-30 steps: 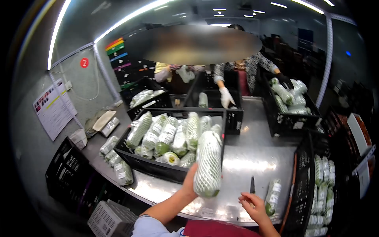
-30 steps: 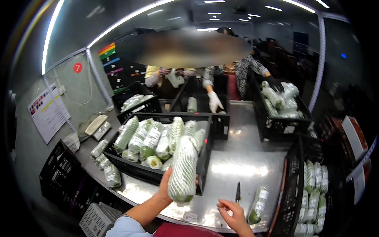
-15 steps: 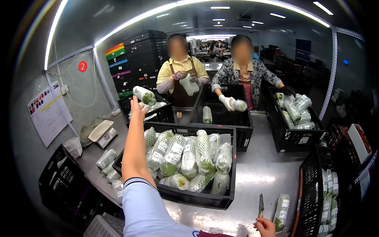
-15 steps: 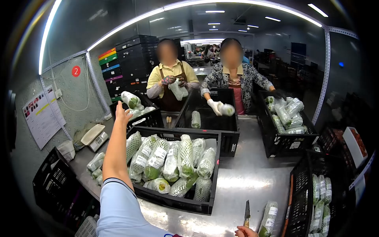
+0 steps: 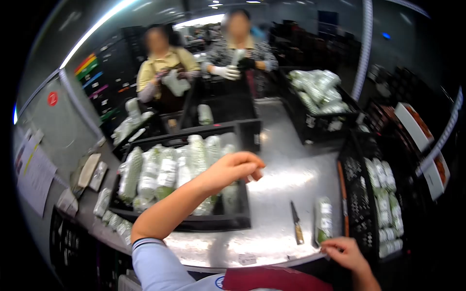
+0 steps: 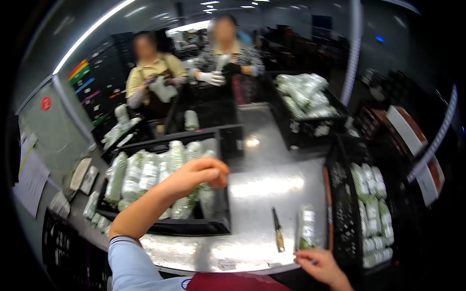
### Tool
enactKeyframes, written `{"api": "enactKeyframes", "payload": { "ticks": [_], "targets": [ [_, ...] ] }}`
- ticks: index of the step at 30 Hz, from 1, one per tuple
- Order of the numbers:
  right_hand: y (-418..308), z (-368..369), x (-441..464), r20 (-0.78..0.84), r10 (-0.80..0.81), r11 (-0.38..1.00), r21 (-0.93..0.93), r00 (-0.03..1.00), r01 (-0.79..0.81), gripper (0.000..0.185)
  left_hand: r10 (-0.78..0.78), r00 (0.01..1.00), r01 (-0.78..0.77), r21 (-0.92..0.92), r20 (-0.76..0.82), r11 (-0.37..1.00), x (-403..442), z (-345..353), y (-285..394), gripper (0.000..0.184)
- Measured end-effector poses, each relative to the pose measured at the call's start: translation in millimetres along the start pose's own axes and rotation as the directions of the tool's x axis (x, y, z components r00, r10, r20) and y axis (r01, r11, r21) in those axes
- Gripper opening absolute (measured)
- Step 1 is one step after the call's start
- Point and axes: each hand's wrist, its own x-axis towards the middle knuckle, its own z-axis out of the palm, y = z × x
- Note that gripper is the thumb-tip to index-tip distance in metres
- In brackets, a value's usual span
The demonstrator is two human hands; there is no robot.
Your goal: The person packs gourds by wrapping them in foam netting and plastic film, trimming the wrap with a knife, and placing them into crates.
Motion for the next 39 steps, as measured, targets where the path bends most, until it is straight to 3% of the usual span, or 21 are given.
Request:
{"api": "enactKeyframes", "payload": {
  "ticks": [2, 3, 4, 5, 6, 8, 10, 15, 18, 21, 22, 23, 24, 26, 27, 29, 31, 34, 36, 37, 39],
  "targets": [
    [-13, -48, -7, -0.08, -0.032, 0.997, -0.076, 0.996, 0.026, 0.013, -0.085, 0.995, 0.082, 0.054, 0.058, 0.995, -2, 30, 4, 0.031],
    [-12, -74, -13, -0.125, 0.024, 1.0, -0.01, 0.992, -0.026, 0.013, -0.134, 0.99, 0.13, 0.08, 0.048, 0.988, -3, 44, 9, 0.03],
    [-1, -99, -19, -0.282, -0.081, 0.996, 0.004, 0.956, 0.085, 0.014, -0.132, 0.99, 0.129, 0.055, 0.054, 0.99, -1, 57, 7, 0.029],
    [0, -127, -27, -0.402, -0.002, 0.986, 0.152, 0.916, 0.069, 0.017, -0.149, 0.988, 0.147, 0.034, 0.039, 0.988, -2, 70, 9, 0.028],
    [19, -162, -34, -0.475, -0.051, 0.992, 0.076, 0.878, 0.099, 0.02, -0.113, 0.993, 0.112, 0.012, 0.043, 0.994, 1, 80, -1, 0.027],
    [46, -218, -42, -0.702, 0.055, 0.97, 0.205, 0.71, 0.128, 0.024, -0.105, 0.994, 0.108, -0.08, 0.044, 0.991, 9, 100, -15, 0.027],
    [86, -273, -53, -0.775, 0.177, 0.968, 0.248, 0.607, 0.034, 0.024, -0.121, 0.991, 0.128, -0.135, 0.055, 0.983, 21, 121, -33, 0.028],
    [210, -333, -47, -0.584, 0.505, 0.854, 0.23, 0.635, -0.467, 0.026, -0.227, 0.961, 0.262, -0.253, 0.156, 0.931, 48, 184, -62, 0.023],
    [276, -331, -17, -0.439, 0.615, 0.738, 0.027, 0.655, -0.674, 0.022, -0.274, 0.936, 0.32, -0.212, 0.222, 0.923, 58, 214, -83, 0.028],
    [295, -322, 24, -0.304, 0.525, 0.682, -0.409, 0.795, -0.606, 0.016, -0.311, 0.915, 0.367, -0.208, 0.257, 0.906, 61, 232, -90, 0.026],
    [306, -330, 48, -0.175, 0.486, 0.621, -0.621, 0.856, -0.479, 0.019, -0.323, 0.906, 0.383, -0.206, 0.274, 0.9, 63, 234, -92, 0.025],
    [274, -334, 71, -0.092, 0.566, 0.501, -0.751, 0.819, -0.43, 0.022, -0.371, 0.893, 0.424, -0.198, 0.257, 0.884, 63, 236, -93, 0.026],
    [275, -346, 99, 0.007, 0.504, 0.448, -0.857, 0.864, -0.254, 0.026, -0.393, 0.885, 0.441, -0.177, 0.249, 0.88, 64, 238, -92, 0.027],
    [182, -377, 132, -0.074, 0.51, 0.191, -0.962, 0.857, -0.197, 0.043, -0.416, 0.88, 0.458, -0.182, 0.227, 0.87, 64, 238, -101, 0.028],
    [168, -400, 162, -0.126, 0.52, 0.15, -0.96, 0.845, -0.236, 0.039, -0.433, 0.871, 0.475, -0.173, 0.232, 0.863, 66, 239, -102, 0.028],
    [90, -416, 173, -0.24, 0.329, 0.074, -0.957, 0.913, -0.279, 0.033, -0.484, 0.852, 0.515, -0.155, 0.199, 0.843, 67, 242, -102, 0.025],
    [39, -425, 171, -0.282, 0.363, 0.263, -0.883, 0.888, -0.388, 0.033, -0.486, 0.846, 0.517, -0.119, 0.219, 0.848, 70, 245, -104, 0.027],
    [43, -424, 192, -0.403, 0.387, 0.335, -0.776, 0.829, -0.534, 0.025, -0.477, 0.847, 0.507, -0.091, 0.235, 0.857, 77, 252, -96, 0.028],
    [99, -432, 219, -0.133, 0.465, 0.576, -0.705, 0.875, -0.413, 0.03, -0.424, 0.854, 0.473, -0.108, 0.301, 0.875, 80, 251, -104, 0.029],
    [112, -405, 203, 0.021, 0.4, 0.626, -0.737, 0.916, -0.256, 0.036, -0.42, 0.853, 0.477, -0.138, 0.309, 0.868, 81, 253, -106, 0.03],
    [169, -349, 173, 0.091, 0.37, 0.669, -0.716, 0.925, -0.197, 0.037, -0.41, 0.861, 0.475, -0.19, 0.3, 0.859, 81, 257, -111, 0.031]
  ]
}}
